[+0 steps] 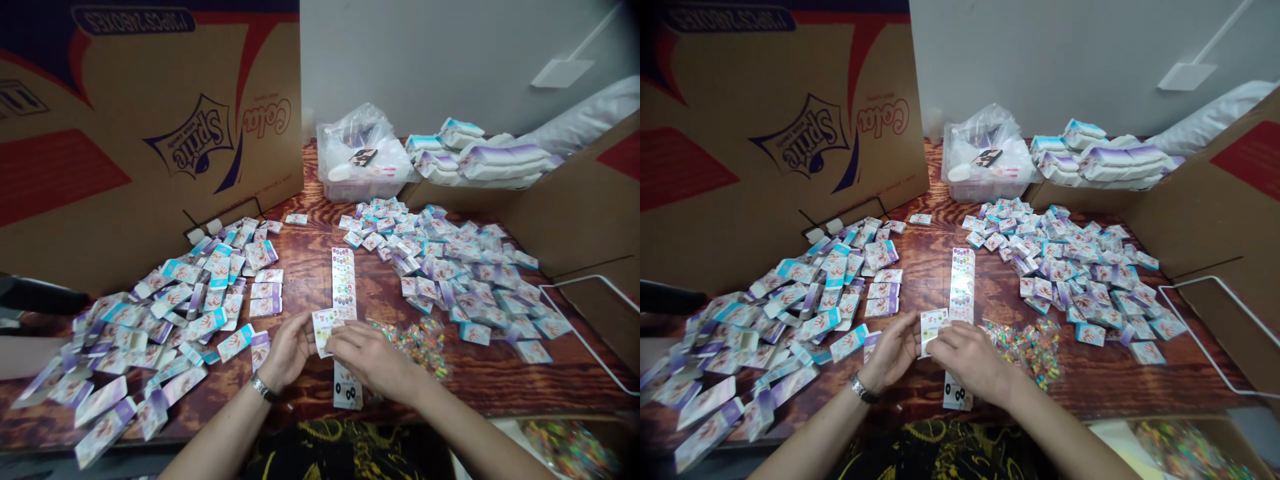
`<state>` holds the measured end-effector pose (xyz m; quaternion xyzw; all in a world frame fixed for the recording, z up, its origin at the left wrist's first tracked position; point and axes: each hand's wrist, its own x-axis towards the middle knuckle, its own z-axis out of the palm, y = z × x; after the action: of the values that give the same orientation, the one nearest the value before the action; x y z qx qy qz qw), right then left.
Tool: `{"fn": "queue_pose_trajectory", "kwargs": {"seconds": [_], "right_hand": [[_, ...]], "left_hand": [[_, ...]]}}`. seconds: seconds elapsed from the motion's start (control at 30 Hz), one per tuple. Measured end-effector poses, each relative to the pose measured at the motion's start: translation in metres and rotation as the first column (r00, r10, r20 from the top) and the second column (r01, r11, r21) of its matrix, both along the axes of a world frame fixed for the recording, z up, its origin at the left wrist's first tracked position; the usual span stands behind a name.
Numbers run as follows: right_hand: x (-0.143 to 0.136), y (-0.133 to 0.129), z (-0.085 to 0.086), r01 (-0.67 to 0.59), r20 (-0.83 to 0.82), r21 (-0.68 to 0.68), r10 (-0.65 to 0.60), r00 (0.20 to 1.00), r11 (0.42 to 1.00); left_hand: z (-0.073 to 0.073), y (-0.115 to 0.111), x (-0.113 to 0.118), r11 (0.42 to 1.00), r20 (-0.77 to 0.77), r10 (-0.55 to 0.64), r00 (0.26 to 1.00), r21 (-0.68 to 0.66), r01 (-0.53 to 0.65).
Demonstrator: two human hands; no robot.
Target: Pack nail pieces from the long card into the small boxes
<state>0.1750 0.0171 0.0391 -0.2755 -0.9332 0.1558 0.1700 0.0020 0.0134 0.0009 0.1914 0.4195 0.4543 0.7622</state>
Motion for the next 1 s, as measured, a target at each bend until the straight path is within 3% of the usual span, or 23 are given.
{"fn": "queue_pose_trajectory", "kwargs": {"seconds": [0.07, 0.13, 0.23, 0.3, 0.43, 0.53, 0.63, 0.77, 0.87, 0.93, 1.0], "right_hand": [[0.001, 0.004, 0.0, 0.008, 0.029, -0.093, -0.005, 1.0, 0.996], [0.002, 0.008, -0.001, 0.041, 0.012, -0.176, -0.039, 0.999, 0.984], [0.0, 0.017, -0.003, 0.188, -0.053, -0.183, -0.201, 0.978, 0.965], [-0.002, 0.022, -0.006, 0.256, -0.094, -0.193, -0.278, 0.956, 0.947], [-0.005, 0.028, -0.011, 0.234, -0.142, -0.285, -0.283, 0.949, 0.929], [-0.006, 0.021, -0.016, 0.238, -0.14, -0.098, -0.25, 0.958, 0.966], [-0.005, 0.009, -0.024, 0.143, -0.061, 0.208, -0.133, 0.989, 0.968], [-0.001, -0.007, -0.037, 0.08, -0.008, 0.316, -0.081, 0.997, 0.945], [0.01, -0.01, -0.041, 0.058, -0.014, 0.198, -0.056, 0.998, 0.978], [0.024, -0.006, -0.04, 0.109, -0.048, 0.0, -0.109, 0.993, 0.994], [0.042, 0.001, -0.041, 0.24, -0.081, -0.268, -0.27, 0.959, 0.933]], "left_hand": [[0.003, -0.002, 0.0, 0.999, -0.004, -0.027, 1.0, 0.034, 0.027], [0.005, -0.003, 0.0, 0.987, -0.138, -0.046, 0.989, 0.149, 0.066], [0.008, -0.005, -0.004, 0.941, -0.334, -0.064, 0.941, 0.293, 0.168], [0.012, -0.005, -0.007, 0.925, -0.349, -0.108, 0.931, 0.308, 0.223], [0.016, -0.007, -0.008, 0.918, -0.299, -0.168, 0.939, 0.301, 0.26], [0.012, -0.008, -0.005, 0.944, -0.332, -0.109, 0.937, 0.26, 0.202], [0.007, -0.007, -0.003, 0.997, -0.23, -0.009, 0.973, 0.066, 0.025], [0.003, -0.011, -0.002, 0.994, -0.112, -0.025, 0.993, -0.109, 0.013], [0.001, -0.014, -0.001, 0.988, -0.108, -0.106, 0.989, -0.127, 0.092], [-0.001, -0.016, -0.001, 0.984, -0.14, -0.158, 0.978, -0.1, 0.145], [-0.003, -0.017, -0.003, 0.983, -0.171, -0.183, 0.968, -0.057, 0.176]]}}
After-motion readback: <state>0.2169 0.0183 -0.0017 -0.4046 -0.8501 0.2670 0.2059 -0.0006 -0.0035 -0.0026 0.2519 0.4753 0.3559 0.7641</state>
